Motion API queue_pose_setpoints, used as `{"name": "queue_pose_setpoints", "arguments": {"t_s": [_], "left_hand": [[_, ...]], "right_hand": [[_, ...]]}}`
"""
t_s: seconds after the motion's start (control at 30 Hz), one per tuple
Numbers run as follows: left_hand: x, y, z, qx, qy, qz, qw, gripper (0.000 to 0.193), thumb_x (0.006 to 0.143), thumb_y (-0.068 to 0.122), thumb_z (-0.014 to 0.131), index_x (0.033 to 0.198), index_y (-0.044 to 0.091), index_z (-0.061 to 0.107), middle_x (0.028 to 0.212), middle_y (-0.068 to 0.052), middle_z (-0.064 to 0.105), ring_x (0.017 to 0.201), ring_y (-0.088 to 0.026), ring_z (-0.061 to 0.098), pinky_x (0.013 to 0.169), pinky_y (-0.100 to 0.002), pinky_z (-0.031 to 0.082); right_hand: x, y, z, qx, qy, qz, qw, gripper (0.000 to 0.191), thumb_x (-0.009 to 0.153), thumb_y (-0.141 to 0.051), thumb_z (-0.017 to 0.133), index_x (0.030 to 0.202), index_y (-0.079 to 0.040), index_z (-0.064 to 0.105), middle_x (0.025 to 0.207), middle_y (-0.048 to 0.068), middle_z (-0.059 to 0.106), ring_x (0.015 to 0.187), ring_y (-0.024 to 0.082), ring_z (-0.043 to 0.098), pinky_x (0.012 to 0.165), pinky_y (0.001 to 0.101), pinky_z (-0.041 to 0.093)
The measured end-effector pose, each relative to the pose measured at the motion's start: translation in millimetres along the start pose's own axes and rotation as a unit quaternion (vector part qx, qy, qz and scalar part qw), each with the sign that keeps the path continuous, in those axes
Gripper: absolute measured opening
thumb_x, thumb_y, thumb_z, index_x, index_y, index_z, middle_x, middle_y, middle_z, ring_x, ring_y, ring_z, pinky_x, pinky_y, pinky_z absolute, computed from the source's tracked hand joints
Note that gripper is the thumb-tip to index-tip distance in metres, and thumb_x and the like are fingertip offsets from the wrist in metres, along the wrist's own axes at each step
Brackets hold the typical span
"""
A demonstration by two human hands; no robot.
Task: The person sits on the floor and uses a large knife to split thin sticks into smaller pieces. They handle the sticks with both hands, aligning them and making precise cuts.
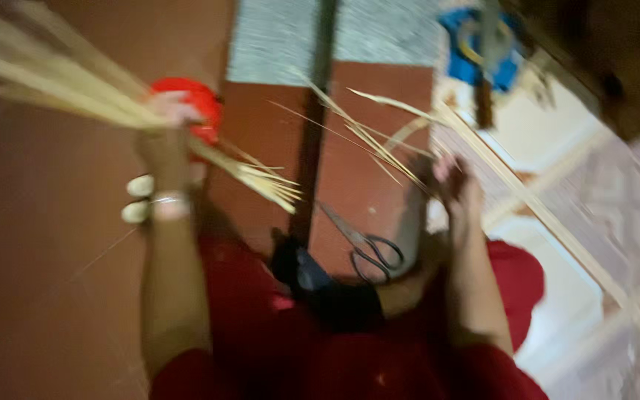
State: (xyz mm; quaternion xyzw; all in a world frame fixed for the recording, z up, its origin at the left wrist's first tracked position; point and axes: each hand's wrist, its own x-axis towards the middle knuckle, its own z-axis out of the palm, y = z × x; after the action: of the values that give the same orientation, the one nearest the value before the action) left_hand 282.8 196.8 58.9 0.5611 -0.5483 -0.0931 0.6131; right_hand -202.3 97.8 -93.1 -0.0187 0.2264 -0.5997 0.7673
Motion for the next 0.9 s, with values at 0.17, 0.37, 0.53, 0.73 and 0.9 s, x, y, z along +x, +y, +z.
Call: {"name": "queue_pose_setpoints", "arguments": {"t_s": [0.17, 0.37, 0.53, 0.73, 0.9], "left_hand": [[5.3, 19.1, -5.3, -0.057, -0.046, -0.031, 0.997, 0.03, 0.109, 0.021, 0.064, 0.083, 0.008, 0.072, 0.079, -0.004, 0.074, 0.094, -0.017, 0.076, 0.103, -0.041, 0.055], [10.4, 39.9, -18.2, -0.126, -0.056, -0.124, 0.983, 0.013, 0.099, 0.019, 0.066, 0.093, 0.008, 0.072, 0.077, -0.003, 0.072, 0.075, -0.014, 0.073, 0.079, -0.041, 0.066], [14.6, 45.9, -28.5, -0.097, -0.087, -0.112, 0.985, 0.02, 0.101, 0.019, 0.06, 0.097, 0.003, 0.072, 0.076, -0.004, 0.069, 0.077, -0.014, 0.072, 0.08, -0.037, 0.064], [12.0, 36.4, -18.3, -0.08, -0.083, -0.055, 0.992, 0.032, 0.11, 0.023, 0.049, 0.098, 0.002, 0.069, 0.079, -0.005, 0.069, 0.081, -0.015, 0.072, 0.08, -0.035, 0.061], [7.9, 34.3, -12.9, -0.075, 0.009, -0.139, 0.987, 0.027, 0.11, 0.021, 0.047, 0.098, 0.005, 0.065, 0.066, 0.002, 0.059, 0.059, -0.01, 0.059, 0.053, -0.027, 0.05]], "right_hand": [[-7.6, 9.8, 7.2, -0.088, 0.104, -0.01, 0.991, 0.046, 0.114, -0.038, 0.033, 0.125, 0.0, 0.056, 0.123, 0.024, 0.066, 0.111, 0.038, 0.065, 0.1, 0.0517, 0.055], [-17.6, 21.8, 28.2, -0.122, 0.132, -0.014, 0.984, 0.044, 0.116, -0.039, 0.037, 0.123, -0.001, 0.058, 0.111, 0.019, 0.063, 0.104, 0.037, 0.065, 0.094, 0.054, 0.055], [-30.4, 24.2, 36.0, -0.252, 0.078, 0.044, 0.964, 0.038, 0.115, -0.041, 0.039, 0.111, -0.006, 0.051, 0.1, 0.021, 0.066, 0.086, 0.039, 0.066, 0.078, 0.0538, 0.053], [-34.7, 35.6, 22.9, -0.491, 0.16, -0.061, 0.854, 0.032, 0.109, -0.029, 0.063, 0.105, 0.003, 0.068, 0.082, 0.015, 0.067, 0.056, 0.023, 0.061, 0.047, 0.036, 0.049], [-52.5, 70.4, 21.8, -0.575, 0.068, -0.077, 0.812, 0.029, 0.101, -0.028, 0.07, 0.106, 0.0, 0.074, 0.088, 0.015, 0.072, 0.066, 0.021, 0.068, 0.059, 0.0349, 0.055]]}}
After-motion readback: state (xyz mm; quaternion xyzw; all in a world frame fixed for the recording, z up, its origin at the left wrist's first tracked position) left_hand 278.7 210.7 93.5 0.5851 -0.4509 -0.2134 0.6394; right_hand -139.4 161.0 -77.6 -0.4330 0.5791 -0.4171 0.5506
